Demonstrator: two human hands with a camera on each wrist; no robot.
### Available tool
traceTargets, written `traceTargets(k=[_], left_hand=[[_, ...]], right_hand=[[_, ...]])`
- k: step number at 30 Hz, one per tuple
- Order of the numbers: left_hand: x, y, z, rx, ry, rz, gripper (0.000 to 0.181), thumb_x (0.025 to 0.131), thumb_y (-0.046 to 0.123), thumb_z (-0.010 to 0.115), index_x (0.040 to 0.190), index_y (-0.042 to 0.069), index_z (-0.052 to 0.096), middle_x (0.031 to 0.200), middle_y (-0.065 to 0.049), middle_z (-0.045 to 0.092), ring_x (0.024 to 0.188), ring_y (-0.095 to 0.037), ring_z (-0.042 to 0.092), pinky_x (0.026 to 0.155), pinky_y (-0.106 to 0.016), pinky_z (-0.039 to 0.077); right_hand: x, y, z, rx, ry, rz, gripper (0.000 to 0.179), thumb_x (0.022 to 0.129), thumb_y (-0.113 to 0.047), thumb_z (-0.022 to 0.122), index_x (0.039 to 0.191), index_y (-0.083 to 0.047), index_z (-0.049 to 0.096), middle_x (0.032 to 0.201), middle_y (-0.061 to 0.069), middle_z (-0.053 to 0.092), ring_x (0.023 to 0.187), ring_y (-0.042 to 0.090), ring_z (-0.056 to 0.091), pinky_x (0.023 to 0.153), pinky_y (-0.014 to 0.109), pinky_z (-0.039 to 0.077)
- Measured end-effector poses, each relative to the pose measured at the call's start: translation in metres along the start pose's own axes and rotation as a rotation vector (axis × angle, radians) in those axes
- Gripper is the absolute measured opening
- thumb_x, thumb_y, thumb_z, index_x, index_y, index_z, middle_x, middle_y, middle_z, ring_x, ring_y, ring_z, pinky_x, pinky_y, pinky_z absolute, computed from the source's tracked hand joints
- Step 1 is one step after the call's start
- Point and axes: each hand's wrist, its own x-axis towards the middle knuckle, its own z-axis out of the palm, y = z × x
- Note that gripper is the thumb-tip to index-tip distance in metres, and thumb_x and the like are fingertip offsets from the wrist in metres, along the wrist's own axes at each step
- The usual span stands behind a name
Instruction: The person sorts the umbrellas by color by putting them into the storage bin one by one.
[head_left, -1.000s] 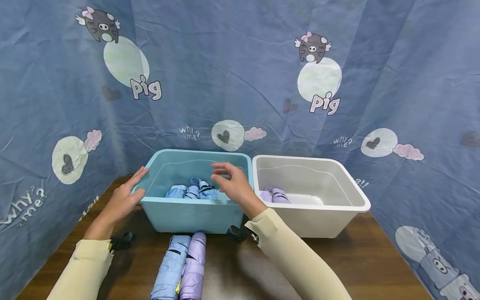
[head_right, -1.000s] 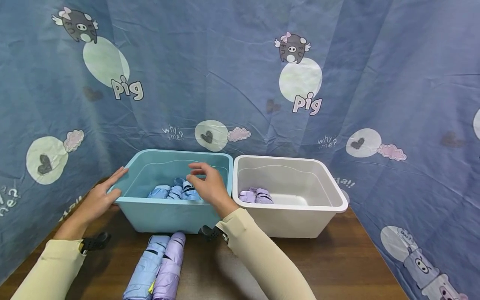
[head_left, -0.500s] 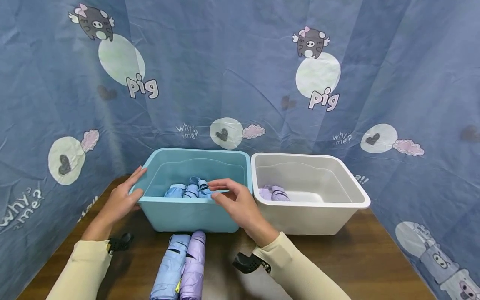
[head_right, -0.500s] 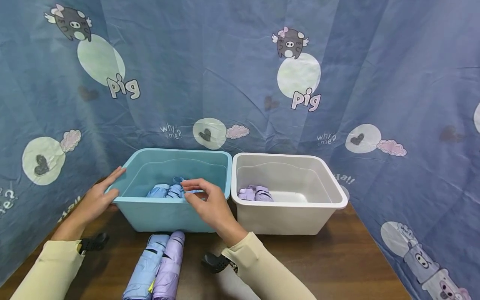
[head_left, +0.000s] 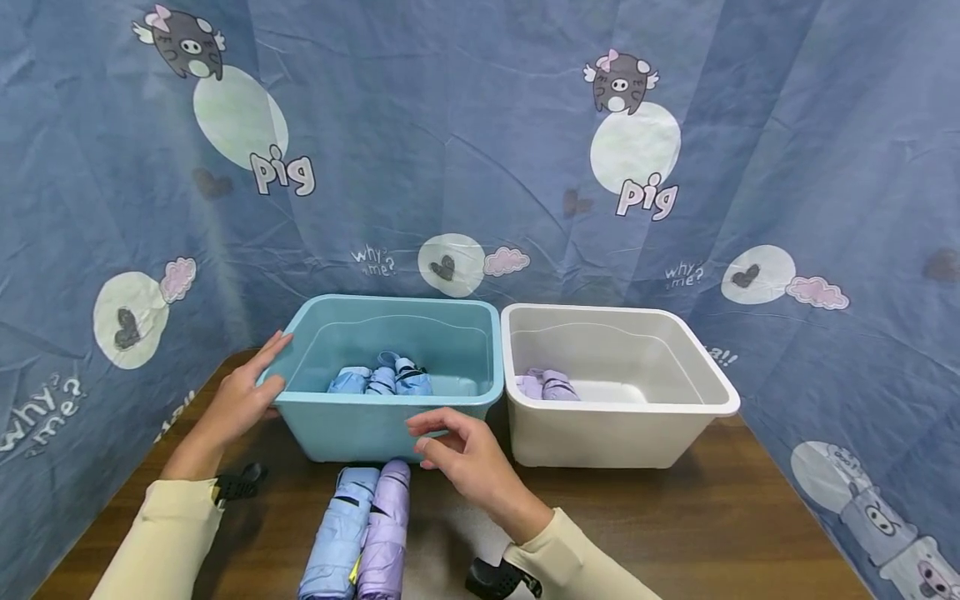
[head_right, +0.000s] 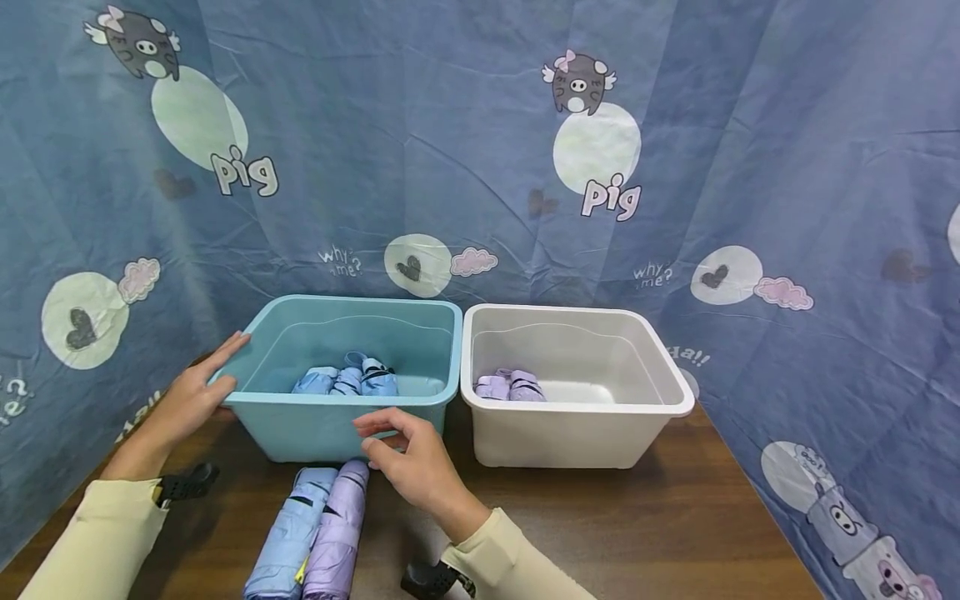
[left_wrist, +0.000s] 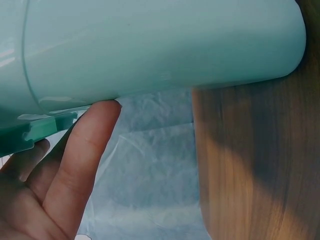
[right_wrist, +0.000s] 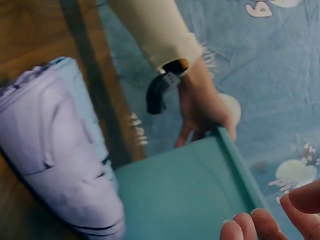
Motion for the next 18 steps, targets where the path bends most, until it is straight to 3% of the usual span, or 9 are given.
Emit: traceTargets(k=[8,14,18], left_hand=[[-0.001,0.000,-0.003,0.000,0.007,0.002,0.064,0.094,0.010,0.038,0.155,0.014,0.020,0.161,-0.012,0.012,0.123,-0.060,0.036,0.059,-0.047,0.057],[0.000,0.000,-0.003,0.000,-0.006,0.003,0.064,0.094,0.010,0.038,0.155,0.014,0.019,0.161,-0.013,0.011,0.123,-0.061,0.035,0.060,-0.048,0.057],[0.000,0.000,-0.001,-0.009,-0.017,-0.004,0.064,0.095,0.010,0.038,0.156,0.014,0.018,0.161,-0.012,0.009,0.124,-0.061,0.034,0.061,-0.049,0.057]], right_hand=[[-0.005,0.030,0.011,-0.071,-0.002,0.103,0.024,0.090,-0.005,0.062,0.113,-0.007,0.068,0.111,0.010,0.066,0.079,0.011,0.065,0.067,0.028,0.055],[-0.009,0.050,0.018,-0.172,-0.009,0.167,0.031,0.086,-0.008,0.065,0.117,-0.010,0.067,0.110,0.014,0.064,0.074,0.008,0.062,0.058,0.025,0.052],[-0.014,0.062,0.023,-0.293,0.003,0.173,0.039,0.083,-0.014,0.069,0.122,-0.016,0.064,0.111,0.014,0.060,0.078,0.012,0.062,0.063,0.026,0.050]])
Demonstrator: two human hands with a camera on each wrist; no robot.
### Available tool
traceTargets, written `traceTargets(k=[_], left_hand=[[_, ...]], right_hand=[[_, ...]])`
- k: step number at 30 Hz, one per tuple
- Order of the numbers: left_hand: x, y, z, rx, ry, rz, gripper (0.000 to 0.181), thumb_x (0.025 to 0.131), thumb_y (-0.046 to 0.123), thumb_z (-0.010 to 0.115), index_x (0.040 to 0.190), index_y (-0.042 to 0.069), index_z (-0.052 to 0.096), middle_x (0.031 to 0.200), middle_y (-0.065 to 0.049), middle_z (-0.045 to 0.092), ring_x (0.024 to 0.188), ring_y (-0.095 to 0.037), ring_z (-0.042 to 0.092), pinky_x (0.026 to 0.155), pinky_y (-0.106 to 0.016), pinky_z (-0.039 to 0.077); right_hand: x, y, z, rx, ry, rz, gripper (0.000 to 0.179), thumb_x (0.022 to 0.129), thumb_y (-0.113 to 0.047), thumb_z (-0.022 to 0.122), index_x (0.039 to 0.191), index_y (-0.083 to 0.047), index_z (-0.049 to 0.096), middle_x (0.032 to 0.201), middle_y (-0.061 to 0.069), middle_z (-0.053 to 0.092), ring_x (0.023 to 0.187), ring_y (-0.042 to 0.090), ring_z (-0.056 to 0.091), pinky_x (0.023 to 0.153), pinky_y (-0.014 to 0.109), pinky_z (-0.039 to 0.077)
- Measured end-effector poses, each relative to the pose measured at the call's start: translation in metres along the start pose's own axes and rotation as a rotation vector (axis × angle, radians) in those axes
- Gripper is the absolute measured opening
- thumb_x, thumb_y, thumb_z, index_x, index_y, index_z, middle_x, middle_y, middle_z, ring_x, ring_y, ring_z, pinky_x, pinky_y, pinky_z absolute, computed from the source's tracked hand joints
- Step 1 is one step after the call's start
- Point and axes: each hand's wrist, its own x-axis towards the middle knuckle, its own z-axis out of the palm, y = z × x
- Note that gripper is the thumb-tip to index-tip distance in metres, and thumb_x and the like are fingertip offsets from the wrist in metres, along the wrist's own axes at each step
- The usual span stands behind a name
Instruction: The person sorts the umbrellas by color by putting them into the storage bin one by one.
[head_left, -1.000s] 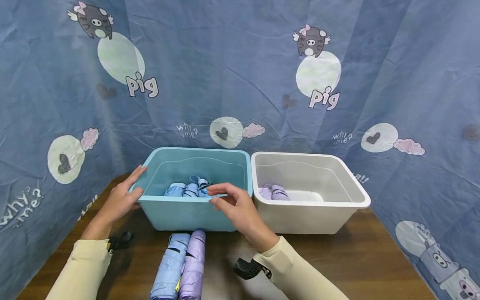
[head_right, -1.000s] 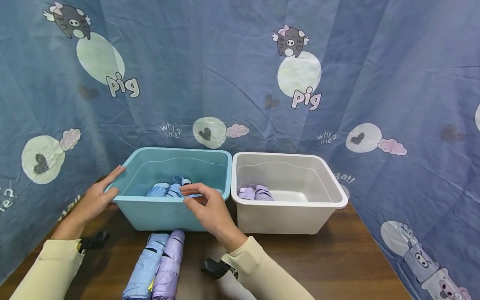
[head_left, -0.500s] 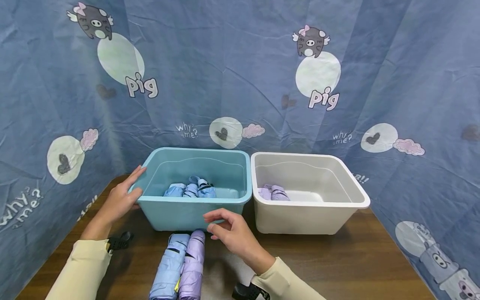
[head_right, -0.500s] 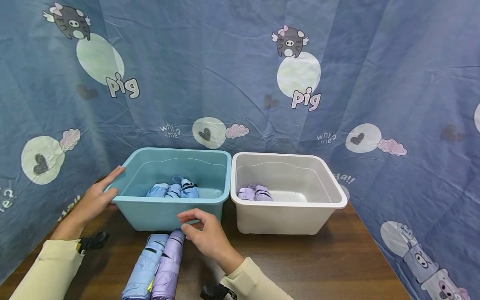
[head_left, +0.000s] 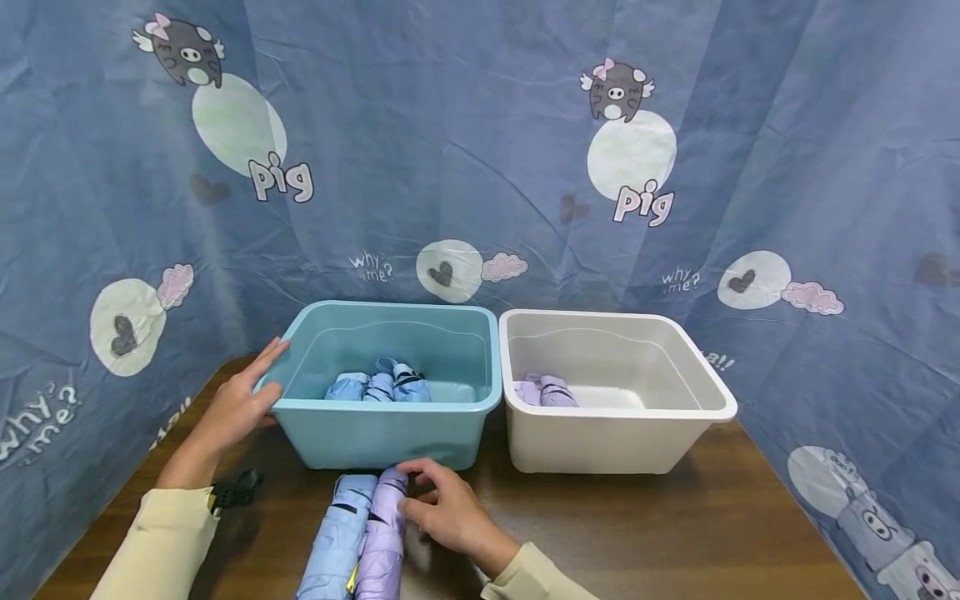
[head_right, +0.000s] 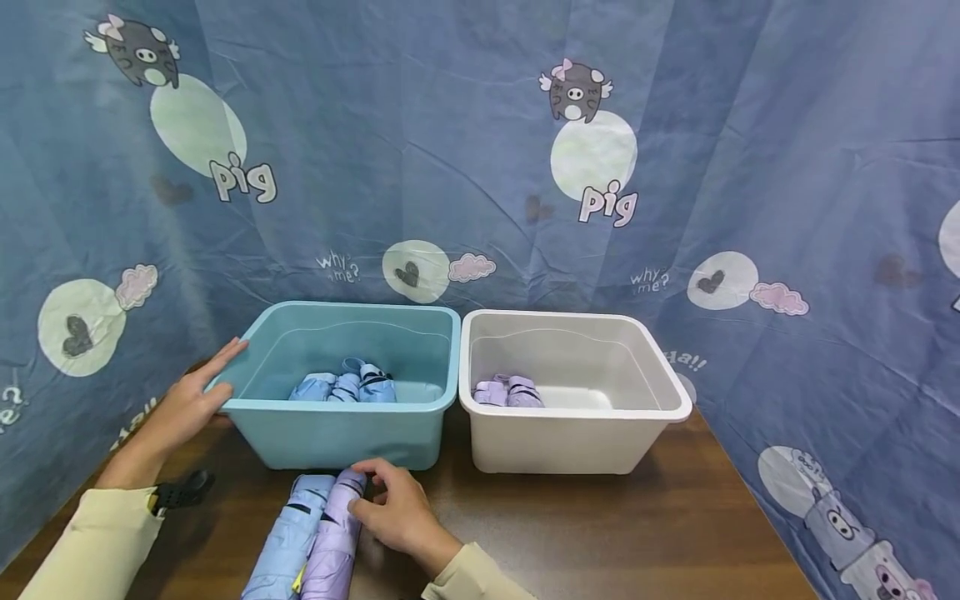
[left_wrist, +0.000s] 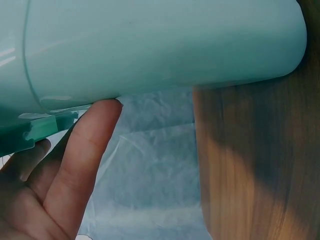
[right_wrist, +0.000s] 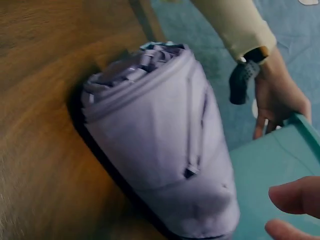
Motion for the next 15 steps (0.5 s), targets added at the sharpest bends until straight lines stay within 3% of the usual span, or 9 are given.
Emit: traceTargets(k=[3,8,15], left_hand=[[-0.002,-0.002,0.001,-0.008,-0.005,-0.006,0.065,0.094,0.010,0.037,0.156,0.015,0.018,0.161,-0.009,0.008,0.126,-0.059,0.033,0.061,-0.047,0.057],[-0.003,-0.003,0.001,-0.019,0.002,-0.004,0.065,0.093,0.009,0.037,0.156,0.015,0.019,0.161,-0.009,0.009,0.128,-0.059,0.031,0.061,-0.049,0.056],[-0.002,-0.002,0.000,-0.033,0.010,-0.015,0.065,0.093,0.010,0.037,0.156,0.016,0.020,0.161,-0.007,0.009,0.130,-0.057,0.029,0.064,-0.052,0.056]], right_hand=[[-0.001,0.005,0.007,-0.087,-0.003,-0.013,0.045,0.081,-0.019,0.073,0.125,-0.017,0.062,0.115,0.013,0.061,0.087,0.019,0.063,0.073,0.030,0.051],[-0.001,0.004,0.018,-0.154,-0.030,0.009,0.059,0.078,-0.031,0.078,0.133,-0.022,0.057,0.115,0.013,0.058,0.101,0.020,0.056,0.080,0.030,0.047],[-0.001,-0.002,0.029,-0.207,-0.038,0.064,0.069,0.072,-0.038,0.082,0.135,-0.030,0.056,0.101,0.010,0.050,0.088,0.017,0.046,0.071,0.029,0.043]])
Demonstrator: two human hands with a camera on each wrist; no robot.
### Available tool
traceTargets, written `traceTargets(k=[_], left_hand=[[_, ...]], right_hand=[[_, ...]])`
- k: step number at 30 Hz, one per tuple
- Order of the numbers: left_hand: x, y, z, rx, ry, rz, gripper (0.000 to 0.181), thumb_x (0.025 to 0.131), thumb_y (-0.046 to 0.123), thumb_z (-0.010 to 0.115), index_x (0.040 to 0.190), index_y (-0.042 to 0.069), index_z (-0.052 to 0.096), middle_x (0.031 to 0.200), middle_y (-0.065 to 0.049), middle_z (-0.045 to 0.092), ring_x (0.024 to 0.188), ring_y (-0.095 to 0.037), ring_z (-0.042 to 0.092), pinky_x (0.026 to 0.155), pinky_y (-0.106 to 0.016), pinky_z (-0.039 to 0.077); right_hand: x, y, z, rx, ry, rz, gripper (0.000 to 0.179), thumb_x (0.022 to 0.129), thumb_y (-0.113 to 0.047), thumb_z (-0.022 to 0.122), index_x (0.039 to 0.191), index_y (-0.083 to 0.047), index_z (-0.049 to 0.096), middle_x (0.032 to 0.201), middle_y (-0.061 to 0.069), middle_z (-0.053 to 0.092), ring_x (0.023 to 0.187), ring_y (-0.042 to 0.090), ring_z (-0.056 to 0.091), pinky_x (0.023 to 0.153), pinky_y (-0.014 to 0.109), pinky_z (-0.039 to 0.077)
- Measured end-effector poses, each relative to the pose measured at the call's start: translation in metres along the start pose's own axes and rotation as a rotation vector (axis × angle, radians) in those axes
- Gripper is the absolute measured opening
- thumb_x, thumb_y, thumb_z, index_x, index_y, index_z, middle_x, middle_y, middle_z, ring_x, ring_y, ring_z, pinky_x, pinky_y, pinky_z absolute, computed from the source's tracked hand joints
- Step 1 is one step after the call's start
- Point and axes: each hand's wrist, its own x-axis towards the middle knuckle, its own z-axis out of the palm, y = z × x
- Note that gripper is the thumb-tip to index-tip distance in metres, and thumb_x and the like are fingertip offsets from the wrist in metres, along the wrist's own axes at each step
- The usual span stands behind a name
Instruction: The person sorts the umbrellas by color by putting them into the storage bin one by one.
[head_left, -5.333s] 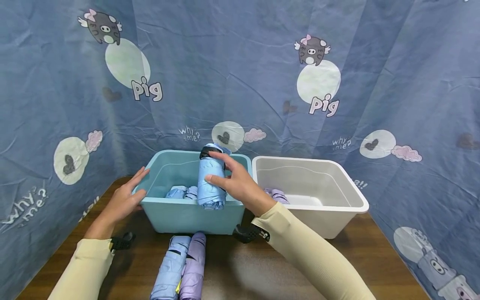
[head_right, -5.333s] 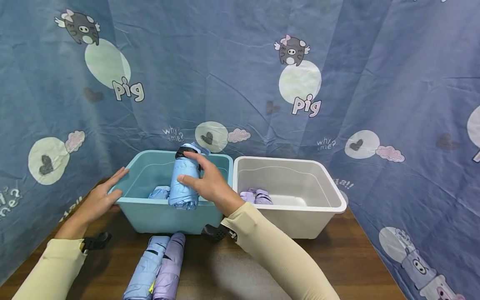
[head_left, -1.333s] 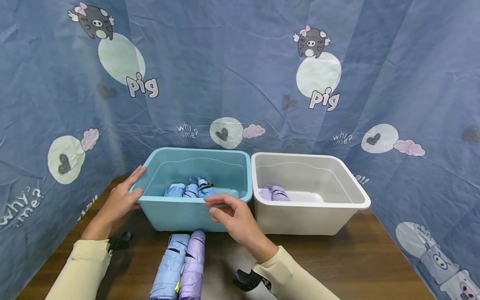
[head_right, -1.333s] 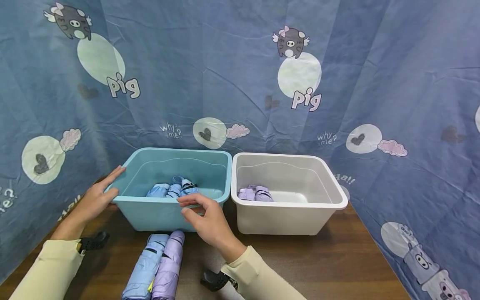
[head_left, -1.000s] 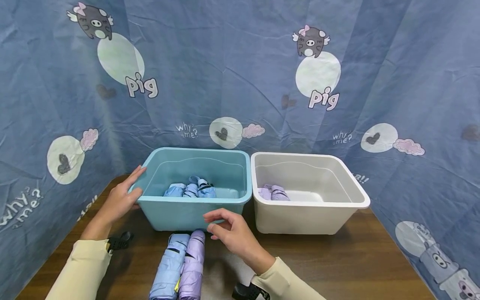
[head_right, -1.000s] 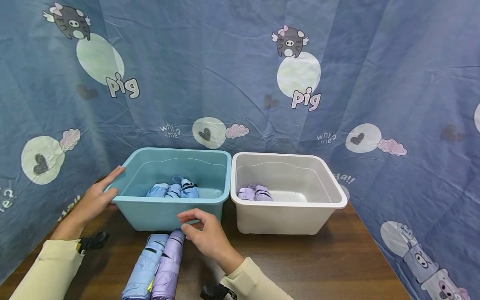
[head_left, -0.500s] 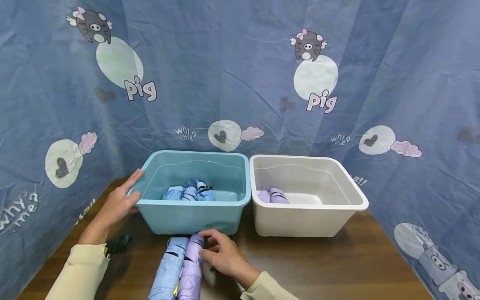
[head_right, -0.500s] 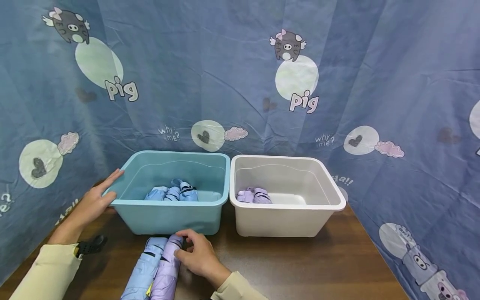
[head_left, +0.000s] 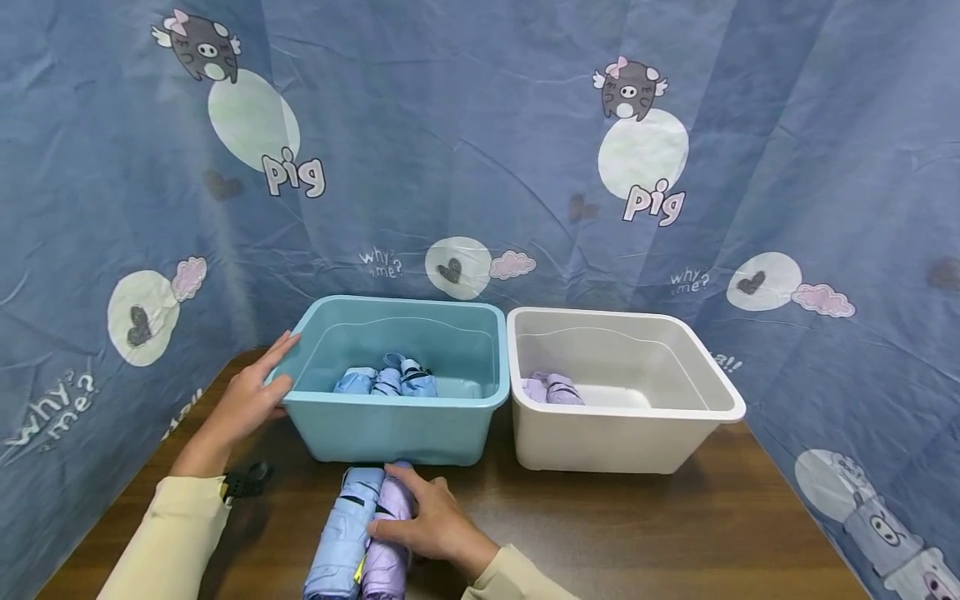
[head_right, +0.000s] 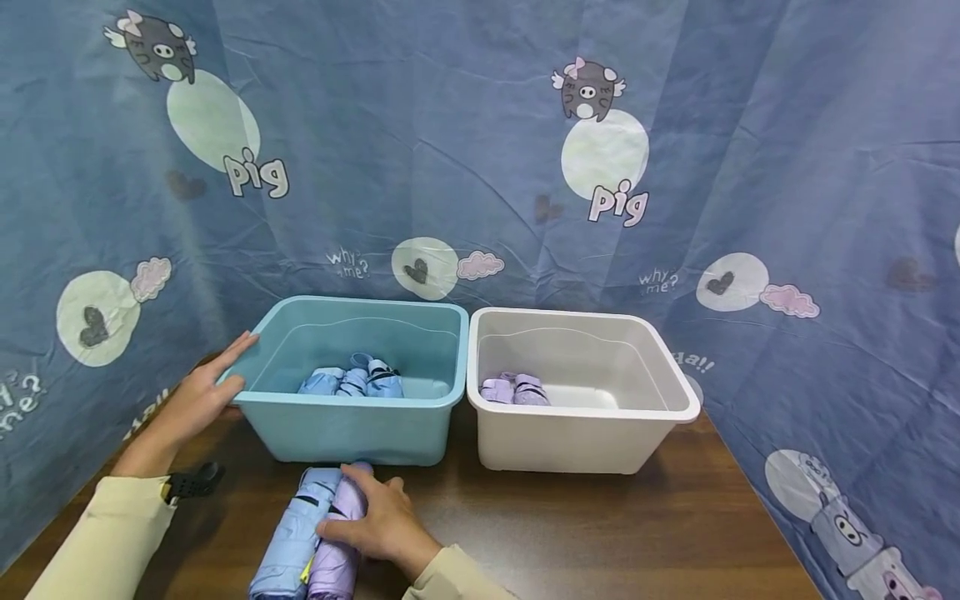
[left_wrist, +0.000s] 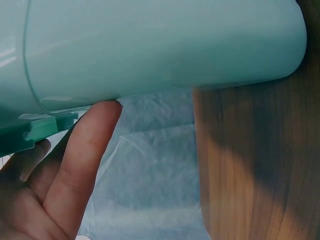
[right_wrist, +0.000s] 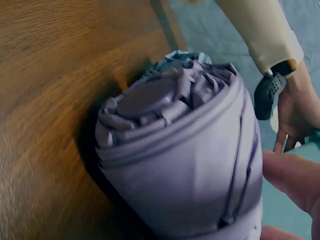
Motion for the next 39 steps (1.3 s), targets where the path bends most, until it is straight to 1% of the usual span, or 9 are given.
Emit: traceTargets(k=[5,9,14,17,21,24,31,36,39], left_hand=[[0.002,0.001,-0.001,-0.020,-0.022,0.012,0.064,0.095,0.011,0.036,0.156,0.017,0.019,0.162,-0.006,0.008,0.130,-0.056,0.030,0.066,-0.051,0.056],[-0.003,-0.001,-0.002,-0.013,-0.036,0.012,0.063,0.095,0.011,0.036,0.156,0.015,0.018,0.161,-0.009,0.008,0.128,-0.057,0.032,0.064,-0.047,0.057],[-0.006,-0.004,-0.003,0.005,-0.017,0.021,0.062,0.095,0.010,0.036,0.155,0.013,0.020,0.161,-0.010,0.010,0.126,-0.058,0.034,0.062,-0.047,0.057],[-0.004,-0.004,-0.001,0.003,-0.007,0.027,0.062,0.095,0.011,0.036,0.155,0.014,0.020,0.161,-0.009,0.010,0.126,-0.058,0.034,0.063,-0.049,0.057],[-0.005,-0.005,0.001,-0.009,-0.023,0.012,0.063,0.095,0.010,0.037,0.156,0.015,0.019,0.161,-0.009,0.009,0.128,-0.058,0.032,0.064,-0.050,0.056],[-0.004,-0.005,0.002,-0.014,-0.026,0.016,0.063,0.095,0.010,0.037,0.156,0.015,0.019,0.161,-0.010,0.009,0.128,-0.058,0.031,0.063,-0.049,0.057],[-0.004,-0.003,-0.003,-0.001,-0.006,0.029,0.063,0.095,0.010,0.038,0.155,0.015,0.021,0.161,-0.007,0.010,0.128,-0.056,0.032,0.061,-0.043,0.057],[-0.002,-0.002,-0.003,-0.007,-0.016,0.026,0.063,0.095,0.010,0.037,0.156,0.015,0.020,0.161,-0.008,0.009,0.128,-0.057,0.032,0.063,-0.046,0.057],[0.001,-0.002,-0.002,-0.007,-0.021,0.025,0.063,0.095,0.010,0.037,0.156,0.015,0.019,0.161,-0.009,0.009,0.127,-0.057,0.033,0.063,-0.047,0.057]], right_hand=[[0.000,-0.004,0.006,-0.020,0.013,-0.006,0.065,0.070,-0.037,0.082,0.131,-0.030,0.061,0.098,0.008,0.048,0.086,0.016,0.044,0.069,0.028,0.042],[-0.002,-0.005,0.012,-0.054,0.007,0.001,0.058,0.069,-0.039,0.083,0.124,-0.029,0.066,0.094,0.004,0.047,0.083,0.013,0.043,0.065,0.026,0.039],[-0.003,-0.005,0.016,-0.069,0.008,0.031,0.060,0.064,-0.043,0.086,0.119,-0.029,0.068,0.092,0.001,0.046,0.083,0.012,0.043,0.064,0.024,0.038],[-0.002,-0.005,0.014,-0.046,0.018,0.034,0.060,0.062,-0.037,0.088,0.117,-0.027,0.068,0.095,0.002,0.047,0.085,0.013,0.044,0.067,0.025,0.040],[-0.004,-0.002,0.009,0.017,-0.003,0.069,0.058,0.061,-0.029,0.090,0.115,-0.024,0.069,0.103,0.003,0.051,0.092,0.015,0.046,0.074,0.028,0.042],[-0.005,0.001,0.005,0.050,-0.017,0.065,0.058,0.061,-0.025,0.090,0.115,-0.023,0.069,0.106,0.003,0.054,0.094,0.015,0.046,0.075,0.029,0.043],[-0.003,0.008,-0.003,0.205,-0.046,0.014,0.060,0.060,-0.007,0.084,0.117,-0.016,0.067,0.098,-0.001,0.054,0.085,0.012,0.049,0.064,0.023,0.047],[-0.009,0.014,-0.012,0.350,-0.096,0.003,0.062,0.064,0.001,0.077,0.122,-0.013,0.063,0.103,0.001,0.058,0.085,0.013,0.055,0.064,0.025,0.050],[-0.015,0.018,-0.022,0.401,-0.123,0.010,0.063,0.066,0.003,0.074,0.125,-0.015,0.061,0.105,0.003,0.059,0.084,0.015,0.057,0.064,0.027,0.052]])
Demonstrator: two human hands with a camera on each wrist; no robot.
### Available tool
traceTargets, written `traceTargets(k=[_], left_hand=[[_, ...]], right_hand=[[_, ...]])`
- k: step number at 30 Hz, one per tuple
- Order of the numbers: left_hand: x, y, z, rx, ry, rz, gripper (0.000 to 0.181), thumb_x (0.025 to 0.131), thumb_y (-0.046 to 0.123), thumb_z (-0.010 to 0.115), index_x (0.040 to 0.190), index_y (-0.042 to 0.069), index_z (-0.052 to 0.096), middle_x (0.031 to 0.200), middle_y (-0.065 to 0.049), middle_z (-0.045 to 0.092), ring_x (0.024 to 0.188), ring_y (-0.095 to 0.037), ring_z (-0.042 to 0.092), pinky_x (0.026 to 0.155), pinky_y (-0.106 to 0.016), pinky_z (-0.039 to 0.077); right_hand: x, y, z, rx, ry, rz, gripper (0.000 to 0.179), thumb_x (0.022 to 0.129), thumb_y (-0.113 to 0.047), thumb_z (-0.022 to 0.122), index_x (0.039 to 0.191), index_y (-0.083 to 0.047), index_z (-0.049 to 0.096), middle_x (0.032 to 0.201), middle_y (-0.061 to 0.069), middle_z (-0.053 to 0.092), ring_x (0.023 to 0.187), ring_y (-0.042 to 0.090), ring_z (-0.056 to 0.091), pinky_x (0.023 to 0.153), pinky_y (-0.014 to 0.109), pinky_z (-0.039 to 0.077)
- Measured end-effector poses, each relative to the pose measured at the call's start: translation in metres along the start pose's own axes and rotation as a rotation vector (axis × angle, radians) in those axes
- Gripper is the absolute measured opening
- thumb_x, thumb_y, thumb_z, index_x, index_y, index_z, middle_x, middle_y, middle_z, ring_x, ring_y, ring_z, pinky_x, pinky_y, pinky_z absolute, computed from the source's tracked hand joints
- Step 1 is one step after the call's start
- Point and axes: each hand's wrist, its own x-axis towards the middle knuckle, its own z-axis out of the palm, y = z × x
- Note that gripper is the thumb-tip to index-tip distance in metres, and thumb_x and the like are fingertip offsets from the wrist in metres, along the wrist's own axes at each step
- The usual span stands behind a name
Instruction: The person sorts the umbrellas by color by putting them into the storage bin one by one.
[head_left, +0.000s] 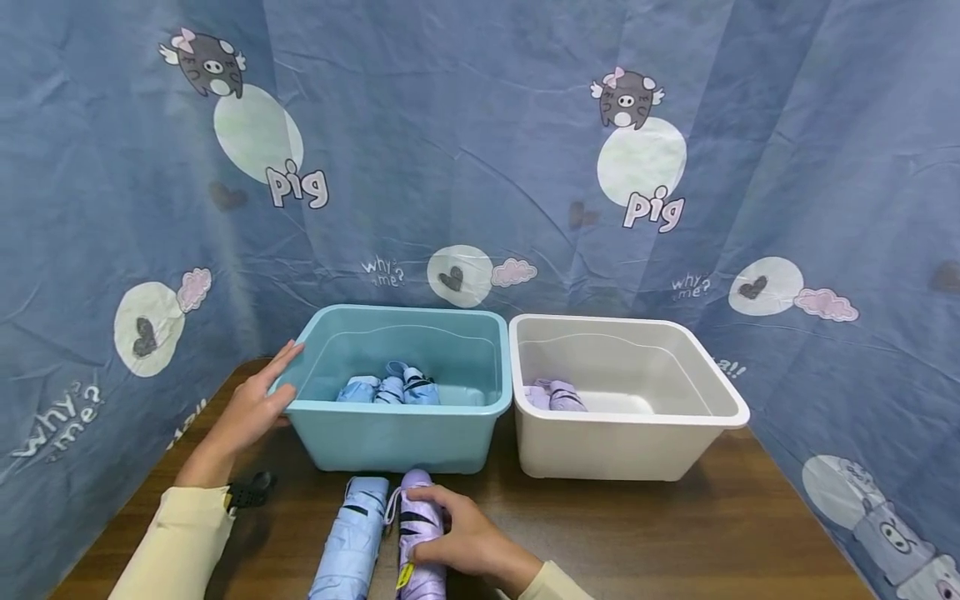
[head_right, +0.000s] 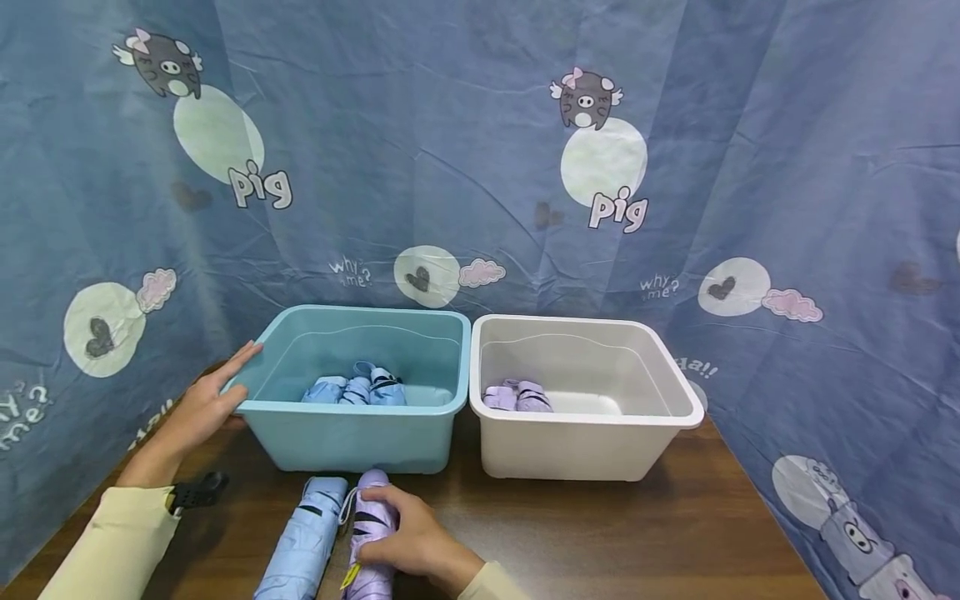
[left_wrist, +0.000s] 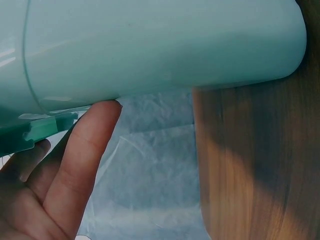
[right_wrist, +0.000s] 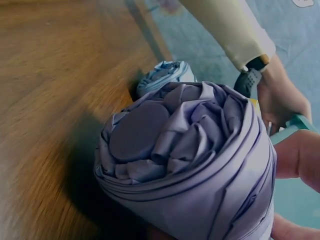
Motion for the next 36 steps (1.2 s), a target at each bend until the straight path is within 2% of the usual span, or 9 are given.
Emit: traceTargets(k=[7,14,21,29,36], left_hand=[[0.001,-0.001,-0.001,-0.004,0.001,-0.020,0.063,0.096,0.011,0.037,0.156,0.017,0.018,0.161,-0.009,0.008,0.128,-0.057,0.033,0.066,-0.050,0.056],[0.001,0.000,0.002,-0.018,0.005,-0.025,0.065,0.094,0.010,0.038,0.156,0.017,0.018,0.162,-0.008,0.008,0.130,-0.058,0.029,0.067,-0.053,0.055],[0.007,0.002,-0.001,0.004,0.020,0.013,0.064,0.094,0.010,0.037,0.156,0.016,0.020,0.161,-0.008,0.010,0.127,-0.058,0.034,0.062,-0.049,0.056],[0.004,0.002,-0.001,0.000,0.004,-0.017,0.064,0.094,0.011,0.036,0.156,0.016,0.019,0.161,-0.009,0.009,0.125,-0.059,0.035,0.064,-0.051,0.056],[0.001,0.001,0.000,-0.009,-0.001,-0.027,0.064,0.094,0.011,0.037,0.156,0.015,0.019,0.162,-0.009,0.007,0.129,-0.058,0.031,0.067,-0.053,0.055]], right_hand=[[-0.014,-0.003,-0.020,0.053,-0.014,-0.031,0.065,0.070,0.004,0.073,0.130,-0.015,0.058,0.109,0.009,0.058,0.082,0.021,0.063,0.063,0.031,0.055],[-0.027,-0.016,-0.035,0.024,-0.015,-0.077,0.067,0.073,0.001,0.072,0.136,-0.015,0.054,0.113,0.011,0.056,0.088,0.022,0.061,0.066,0.031,0.054],[-0.037,-0.030,-0.047,0.052,-0.017,-0.086,0.069,0.074,-0.001,0.070,0.139,-0.019,0.051,0.122,0.015,0.053,0.093,0.026,0.061,0.070,0.036,0.054],[-0.050,-0.037,-0.058,0.125,-0.024,-0.085,0.067,0.078,-0.001,0.067,0.140,-0.018,0.049,0.125,0.017,0.053,0.097,0.027,0.062,0.078,0.039,0.053],[-0.063,-0.046,-0.069,0.156,-0.032,-0.080,0.067,0.079,0.001,0.065,0.141,-0.018,0.047,0.130,0.019,0.049,0.103,0.030,0.059,0.082,0.041,0.052]])
